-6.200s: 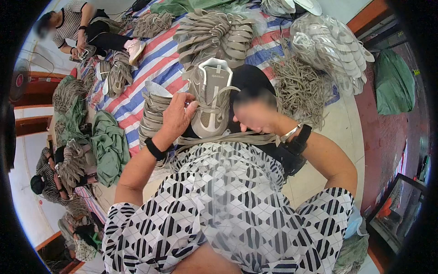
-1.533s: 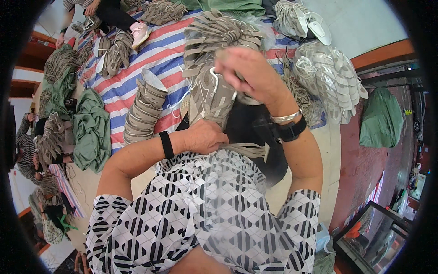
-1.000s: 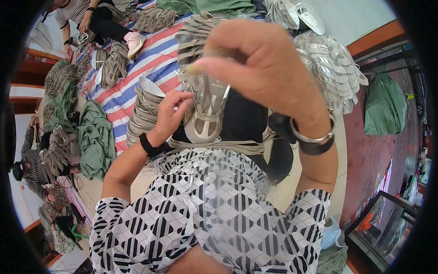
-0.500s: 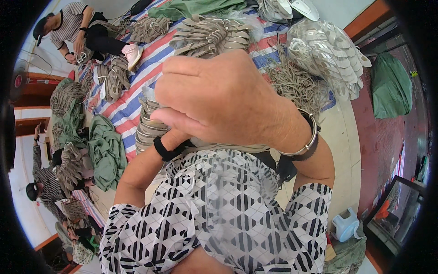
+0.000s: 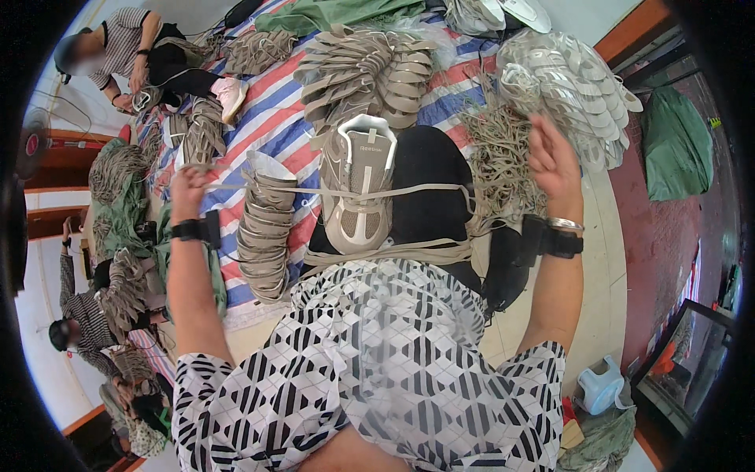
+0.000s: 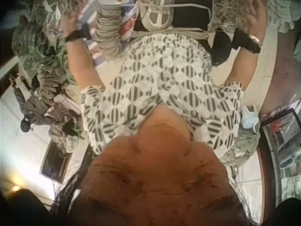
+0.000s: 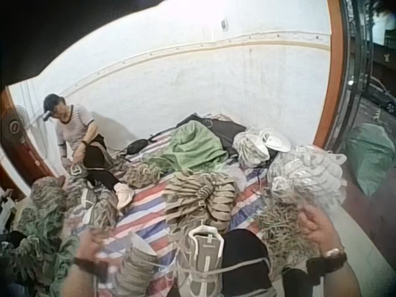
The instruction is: The person sits on a striped mat and threads beige shoelaces through the eyelets of a beige sneaker. They pull the laces tight and adjust the loops, working on one shoe at a time. Other people are visible in the background performing similar tasks.
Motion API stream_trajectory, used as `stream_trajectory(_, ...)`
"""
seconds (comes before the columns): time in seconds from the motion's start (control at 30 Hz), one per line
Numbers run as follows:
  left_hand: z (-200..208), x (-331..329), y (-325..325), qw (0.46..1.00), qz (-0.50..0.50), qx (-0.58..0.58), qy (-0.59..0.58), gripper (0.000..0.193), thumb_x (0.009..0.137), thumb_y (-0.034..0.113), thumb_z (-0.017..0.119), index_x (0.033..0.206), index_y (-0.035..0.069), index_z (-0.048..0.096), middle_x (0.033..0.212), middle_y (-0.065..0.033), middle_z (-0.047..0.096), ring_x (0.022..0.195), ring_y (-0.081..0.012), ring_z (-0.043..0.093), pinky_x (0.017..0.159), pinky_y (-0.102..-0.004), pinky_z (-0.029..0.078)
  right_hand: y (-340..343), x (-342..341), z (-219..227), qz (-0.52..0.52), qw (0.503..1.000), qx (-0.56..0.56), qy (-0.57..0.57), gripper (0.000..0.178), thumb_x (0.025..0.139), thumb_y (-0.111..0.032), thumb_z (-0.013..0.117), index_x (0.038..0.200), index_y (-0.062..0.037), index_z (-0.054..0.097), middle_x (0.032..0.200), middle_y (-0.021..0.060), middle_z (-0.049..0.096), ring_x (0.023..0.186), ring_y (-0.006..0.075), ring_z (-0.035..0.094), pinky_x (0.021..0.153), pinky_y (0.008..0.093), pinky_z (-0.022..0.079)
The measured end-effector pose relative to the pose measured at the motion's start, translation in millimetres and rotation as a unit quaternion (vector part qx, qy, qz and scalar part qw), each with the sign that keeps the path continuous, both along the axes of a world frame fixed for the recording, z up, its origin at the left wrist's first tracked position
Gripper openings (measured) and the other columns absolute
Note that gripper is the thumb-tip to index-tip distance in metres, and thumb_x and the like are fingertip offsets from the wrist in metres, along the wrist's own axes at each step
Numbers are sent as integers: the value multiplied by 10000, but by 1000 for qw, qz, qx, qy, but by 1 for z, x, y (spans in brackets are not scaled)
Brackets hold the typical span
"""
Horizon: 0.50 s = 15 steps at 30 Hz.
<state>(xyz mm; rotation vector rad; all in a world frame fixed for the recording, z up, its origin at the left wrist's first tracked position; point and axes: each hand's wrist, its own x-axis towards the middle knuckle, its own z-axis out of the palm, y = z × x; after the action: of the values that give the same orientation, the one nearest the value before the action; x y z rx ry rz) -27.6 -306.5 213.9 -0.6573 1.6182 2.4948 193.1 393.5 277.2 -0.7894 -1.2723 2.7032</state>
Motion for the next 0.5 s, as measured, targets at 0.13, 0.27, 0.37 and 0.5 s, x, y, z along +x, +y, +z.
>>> stream_trajectory(0.13, 64, 7, -171, 516, -171, -836, 78, 427, 721, 179, 662, 1085, -37, 606, 947, -165, 660, 810, -309, 634, 689, -405, 491, 138, 122, -122, -184, 950, 116, -226, 190, 922, -166, 563, 1078, -64, 599, 634, -57, 417, 482, 41, 356, 411, 206, 274)
stream_trajectory(0.27, 158, 51, -285, 433, -124, -870, -201, 245, 769, 201, 645, 867, -22, 674, 809, -177, 656, 714, -327, 623, 641, -422, 476, 242, 311, -189, -262, 837, 326, -353, 320, 952, -216, 391, 1067, 7, 589, 703, -9, 512, 566, 84, 403, 481, 251, 290)
stream_trajectory(0.37, 173, 82, -305, 302, -50, -908, -288, 168, 780, 140, 678, 878, 8, 710, 898, -183, 691, 767, -341, 657, 702, -442, 524, 254, 363, -214, -211, 834, 303, -410, 189, 916, -186, 497, 897, -27, 598, 633, -14, 472, 502, 96, 377, 438, 260, 264)
stream_trajectory(0.5, 77, 39, -195, 182, -209, -961, 3, 136, 826, 149, 613, 895, 35, 643, 739, -110, 619, 660, -281, 607, 602, -402, 491, 171, 246, -223, -222, 902, 140, -343, 150, 817, -160, 682, 738, -124, 559, 593, -21, 453, 466, 105, 399, 410, 257, 297)
